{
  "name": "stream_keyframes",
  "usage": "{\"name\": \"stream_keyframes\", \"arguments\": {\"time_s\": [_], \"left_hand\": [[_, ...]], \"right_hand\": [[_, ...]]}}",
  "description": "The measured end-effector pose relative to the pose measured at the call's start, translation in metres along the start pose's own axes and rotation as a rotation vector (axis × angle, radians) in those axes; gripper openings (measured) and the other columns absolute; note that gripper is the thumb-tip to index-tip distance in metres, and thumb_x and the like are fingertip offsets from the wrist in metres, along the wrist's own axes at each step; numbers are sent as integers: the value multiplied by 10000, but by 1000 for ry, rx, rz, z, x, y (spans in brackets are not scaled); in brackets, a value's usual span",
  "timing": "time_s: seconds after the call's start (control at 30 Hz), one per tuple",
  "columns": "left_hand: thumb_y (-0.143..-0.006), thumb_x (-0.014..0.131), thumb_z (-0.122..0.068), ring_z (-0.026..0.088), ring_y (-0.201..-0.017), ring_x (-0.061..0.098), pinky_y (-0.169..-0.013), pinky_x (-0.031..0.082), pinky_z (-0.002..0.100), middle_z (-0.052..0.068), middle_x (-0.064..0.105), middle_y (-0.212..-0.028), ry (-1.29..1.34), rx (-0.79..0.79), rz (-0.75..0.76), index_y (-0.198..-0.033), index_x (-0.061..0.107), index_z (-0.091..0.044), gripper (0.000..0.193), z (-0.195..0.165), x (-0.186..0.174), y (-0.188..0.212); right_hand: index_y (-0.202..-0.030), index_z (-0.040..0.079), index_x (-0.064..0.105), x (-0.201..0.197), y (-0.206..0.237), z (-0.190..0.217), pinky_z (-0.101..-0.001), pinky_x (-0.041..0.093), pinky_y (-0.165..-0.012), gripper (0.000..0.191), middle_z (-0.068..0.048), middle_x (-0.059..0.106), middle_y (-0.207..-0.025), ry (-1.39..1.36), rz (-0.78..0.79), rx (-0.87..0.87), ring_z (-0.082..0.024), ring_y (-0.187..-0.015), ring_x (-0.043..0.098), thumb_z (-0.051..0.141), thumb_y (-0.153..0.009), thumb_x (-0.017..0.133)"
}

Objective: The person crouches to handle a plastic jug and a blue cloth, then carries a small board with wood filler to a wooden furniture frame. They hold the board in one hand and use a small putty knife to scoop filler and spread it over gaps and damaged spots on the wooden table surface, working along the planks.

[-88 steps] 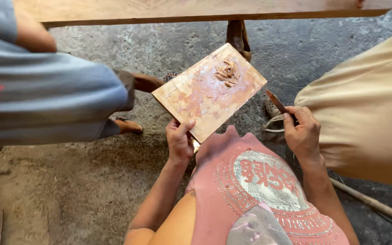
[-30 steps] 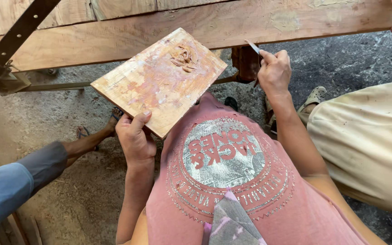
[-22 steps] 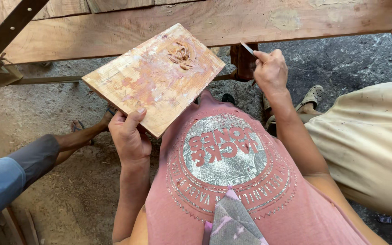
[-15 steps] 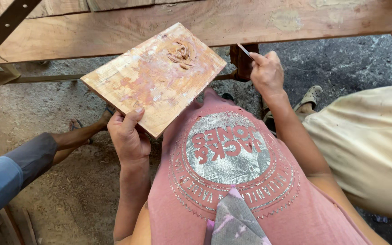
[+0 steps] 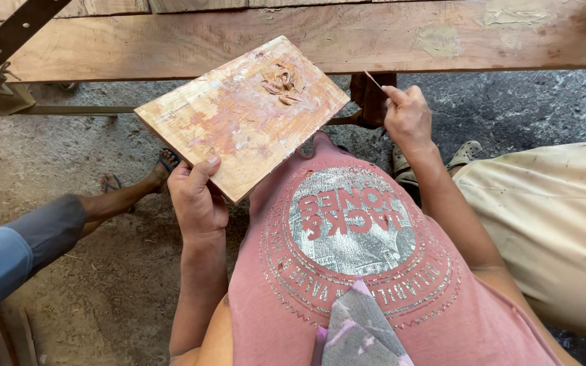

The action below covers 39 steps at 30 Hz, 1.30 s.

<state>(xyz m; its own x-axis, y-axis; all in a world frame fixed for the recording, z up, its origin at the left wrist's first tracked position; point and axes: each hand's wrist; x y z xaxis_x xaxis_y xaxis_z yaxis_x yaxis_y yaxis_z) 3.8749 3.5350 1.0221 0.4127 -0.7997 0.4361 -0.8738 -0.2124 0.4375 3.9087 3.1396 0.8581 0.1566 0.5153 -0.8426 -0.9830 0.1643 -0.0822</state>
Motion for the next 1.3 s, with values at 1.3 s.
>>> {"name": "stream_keyframes", "arguments": {"time_s": [1.3], "left_hand": [[-847, 620, 48, 233, -1047, 684, -960, 535, 351, 158, 692, -1203, -64, -99, -39, -1283, 597, 117, 441, 68, -60, -40]], "right_hand": [[-1157, 105, 773, 10, -27, 83, -442, 531, -778, 229, -176, 656, -967, -118, 170, -240, -374, -891, 670, 76, -951, 677]]}}
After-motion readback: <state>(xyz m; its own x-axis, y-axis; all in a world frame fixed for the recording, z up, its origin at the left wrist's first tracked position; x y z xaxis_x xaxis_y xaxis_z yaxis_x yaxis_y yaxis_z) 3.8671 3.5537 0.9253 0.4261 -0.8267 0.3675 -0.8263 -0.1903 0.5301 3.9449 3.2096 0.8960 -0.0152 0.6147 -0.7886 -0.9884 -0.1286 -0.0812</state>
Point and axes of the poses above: each hand's wrist, its own y-axis away from the middle knuckle, its own x-axis out of the palm, z = x × y
